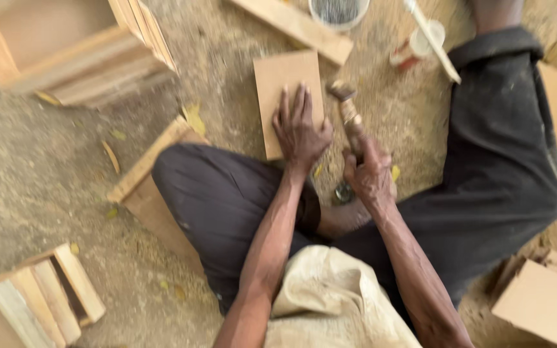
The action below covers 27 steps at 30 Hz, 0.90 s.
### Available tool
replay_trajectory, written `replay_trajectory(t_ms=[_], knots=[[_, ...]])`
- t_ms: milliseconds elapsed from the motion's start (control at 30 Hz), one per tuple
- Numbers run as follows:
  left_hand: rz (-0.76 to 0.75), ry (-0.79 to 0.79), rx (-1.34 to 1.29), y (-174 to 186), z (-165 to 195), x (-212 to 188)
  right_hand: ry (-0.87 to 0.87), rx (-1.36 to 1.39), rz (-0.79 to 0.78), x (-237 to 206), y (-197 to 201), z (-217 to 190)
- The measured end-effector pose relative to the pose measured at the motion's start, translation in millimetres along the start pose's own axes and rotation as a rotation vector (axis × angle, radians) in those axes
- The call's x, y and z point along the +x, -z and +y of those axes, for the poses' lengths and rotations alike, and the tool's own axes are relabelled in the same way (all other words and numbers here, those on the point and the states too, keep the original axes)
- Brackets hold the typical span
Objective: The person sits on the ground assembling small wooden boxes. They take nails from a bowl, position a wooden panel on a box, and hammer nails in, using pliers to hold or pull nails, then set finished boxes on a stack.
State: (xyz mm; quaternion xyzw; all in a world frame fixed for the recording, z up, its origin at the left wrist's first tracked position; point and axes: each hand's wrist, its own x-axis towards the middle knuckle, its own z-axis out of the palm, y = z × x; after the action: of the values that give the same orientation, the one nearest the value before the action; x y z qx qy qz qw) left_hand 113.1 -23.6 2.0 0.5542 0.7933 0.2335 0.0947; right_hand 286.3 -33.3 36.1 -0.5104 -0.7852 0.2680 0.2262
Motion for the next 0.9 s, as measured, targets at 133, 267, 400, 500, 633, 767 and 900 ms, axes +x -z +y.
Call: replay_trajectory(t_ms=[133,267,400,500,633,767,900], knots=[[0.071,-0.049,-0.011,-6.1,-1.7,1.5,-0.040,-0.069,-0.077,4.1,-2.9,-3.4],[0.059,-0.022,-0.024,-6.5,-1.6,0.1,0.125,-0.029,0.116,-4.4,9.8,-21.4],[0.010,0.022,-0.088,-7.2,-0.4,-0.6,-0.097,-0.103,-0.149,-2.0,19.2,-29.0],[0.009,0.033,0.039,-10.7,-1.5,-0.7,-0.068,-0.072,-0.078,10.0,13.4,-22.1],[0.002,0.049,-0.052,-12.5,-4.4,-1.6,-0.033,0.006,-0.038,8.5,4.9,-16.0],[0.007,0.039,-0.042,-13.5,-1.4,8.4,0.107,-0.019,0.112,17.8,1.7,-12.5],[-0.019,0.020,-0.068,-11.0,-12.3,7.9,-0.070,0.018,-0.119,15.4,7.7,-5.2]])
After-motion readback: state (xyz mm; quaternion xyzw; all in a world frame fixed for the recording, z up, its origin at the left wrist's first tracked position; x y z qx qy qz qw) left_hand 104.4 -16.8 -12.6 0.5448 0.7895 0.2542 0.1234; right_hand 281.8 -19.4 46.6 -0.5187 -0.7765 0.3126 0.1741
